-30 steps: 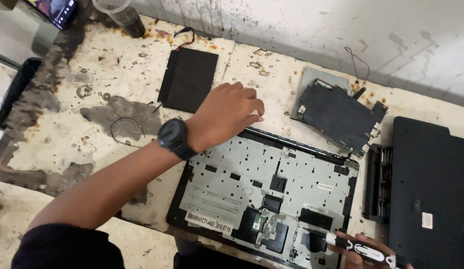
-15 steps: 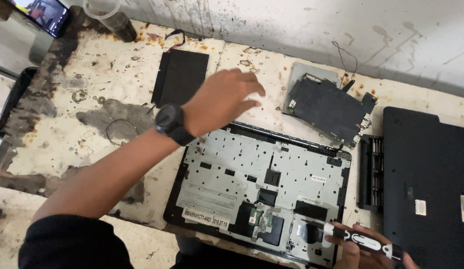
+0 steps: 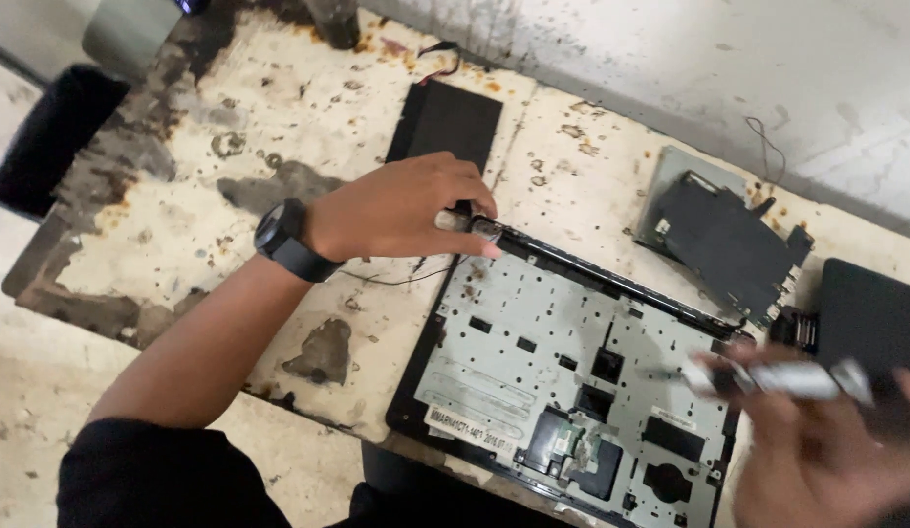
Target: The person uses a screwdriver to remove screws from the bottom case of a laptop, detaches the motherboard, and then removes the keyboard assembly. The removed components are placed on the workbench.
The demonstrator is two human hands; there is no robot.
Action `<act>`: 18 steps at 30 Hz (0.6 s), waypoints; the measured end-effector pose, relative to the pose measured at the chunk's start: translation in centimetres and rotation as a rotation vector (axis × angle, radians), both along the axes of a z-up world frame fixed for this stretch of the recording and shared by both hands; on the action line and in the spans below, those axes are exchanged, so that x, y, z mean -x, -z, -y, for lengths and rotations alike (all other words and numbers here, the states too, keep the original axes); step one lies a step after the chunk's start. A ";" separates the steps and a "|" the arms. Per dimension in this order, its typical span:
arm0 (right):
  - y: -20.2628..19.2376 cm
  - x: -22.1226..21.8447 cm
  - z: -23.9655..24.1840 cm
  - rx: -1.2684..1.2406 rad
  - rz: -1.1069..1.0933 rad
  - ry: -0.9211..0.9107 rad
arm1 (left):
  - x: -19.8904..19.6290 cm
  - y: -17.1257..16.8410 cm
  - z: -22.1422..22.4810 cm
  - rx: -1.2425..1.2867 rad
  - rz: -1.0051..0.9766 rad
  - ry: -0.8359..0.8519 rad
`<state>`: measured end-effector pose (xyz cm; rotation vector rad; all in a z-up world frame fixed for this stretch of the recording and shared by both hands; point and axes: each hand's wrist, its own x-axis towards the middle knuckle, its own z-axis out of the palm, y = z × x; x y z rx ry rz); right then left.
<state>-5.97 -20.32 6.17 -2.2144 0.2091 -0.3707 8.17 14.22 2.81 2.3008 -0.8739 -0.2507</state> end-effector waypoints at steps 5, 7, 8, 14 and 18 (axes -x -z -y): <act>0.4 -8.8 -8.8 -0.258 0.551 -0.679 | -0.6 2.0 0.1 -0.028 0.032 0.005; 2.1 -10.4 -10.8 -0.238 0.541 -0.685 | -0.5 2.7 0.3 -0.016 0.070 0.014; 3.1 -11.2 -11.7 -0.224 0.536 -0.678 | -0.5 3.0 0.4 -0.014 0.109 0.034; 5.8 -13.1 -12.7 -0.193 0.535 -0.673 | -1.3 3.8 0.5 0.095 0.072 0.039; 6.5 -13.1 -12.7 -0.121 0.546 -0.642 | -1.5 3.7 0.5 0.094 0.054 0.048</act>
